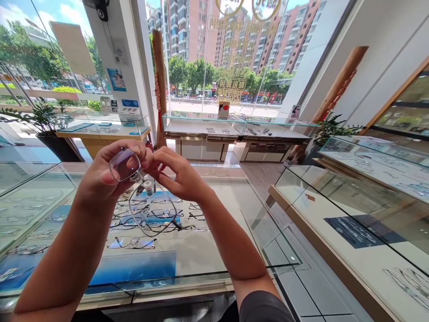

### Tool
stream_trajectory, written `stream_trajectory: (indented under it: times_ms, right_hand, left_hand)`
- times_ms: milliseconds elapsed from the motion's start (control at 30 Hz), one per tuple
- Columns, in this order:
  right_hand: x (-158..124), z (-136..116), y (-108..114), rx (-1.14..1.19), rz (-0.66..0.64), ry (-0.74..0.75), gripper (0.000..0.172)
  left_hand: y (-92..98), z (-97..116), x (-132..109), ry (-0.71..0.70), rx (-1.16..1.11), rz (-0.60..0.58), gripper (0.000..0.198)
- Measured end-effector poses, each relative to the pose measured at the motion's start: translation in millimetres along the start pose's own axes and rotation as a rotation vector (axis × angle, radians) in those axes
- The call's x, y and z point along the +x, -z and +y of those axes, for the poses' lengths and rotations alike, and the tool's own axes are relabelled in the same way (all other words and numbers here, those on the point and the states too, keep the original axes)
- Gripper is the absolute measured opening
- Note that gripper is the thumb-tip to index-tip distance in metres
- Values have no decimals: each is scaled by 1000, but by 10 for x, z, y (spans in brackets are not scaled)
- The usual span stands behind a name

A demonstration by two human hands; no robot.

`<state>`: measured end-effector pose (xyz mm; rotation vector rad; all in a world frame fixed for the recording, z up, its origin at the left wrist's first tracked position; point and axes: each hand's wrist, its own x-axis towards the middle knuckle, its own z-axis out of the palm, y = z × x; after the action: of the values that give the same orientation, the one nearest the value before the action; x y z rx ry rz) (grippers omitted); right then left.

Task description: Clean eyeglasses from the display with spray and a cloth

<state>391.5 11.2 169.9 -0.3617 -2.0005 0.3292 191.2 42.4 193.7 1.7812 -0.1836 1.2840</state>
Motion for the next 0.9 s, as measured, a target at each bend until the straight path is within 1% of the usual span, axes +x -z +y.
stream_trajectory:
  times_ms: [167,300,467,567,667,733,800,833,900]
  right_hand:
    - [-6,-13,-2,-56,21,-5,10]
    - [-4,-49,3,-88,9,2,8]
    - [5,-85,25,-119,-13,11,7]
    - [11,-103,30,-126,-30,18,6]
    - [17,-123,22,-129,-58,3,5]
    - [21,-122,20,-113,-56,-14,6]
    - [25,-92,41,-44,-5,-35,5]
    - [26,-64,65,2,43,-56,10]
    - [28,14,147,75,181,-119,26]
  left_hand:
    - [-65,49,31,-37,15,-25,54]
    - [-119,79,31,-42,25,-42,50]
    - [-132,65,4,-21,51,6,52]
    - [-133,55,2,-14,55,5,51]
    - [-131,46,12,-26,72,5,50]
    - [-121,36,19,-27,90,36,51]
    - [-100,23,20,-43,125,90,54]
    - [-86,17,17,-59,158,120,56]
    - [-57,12,6,-106,250,177,57]
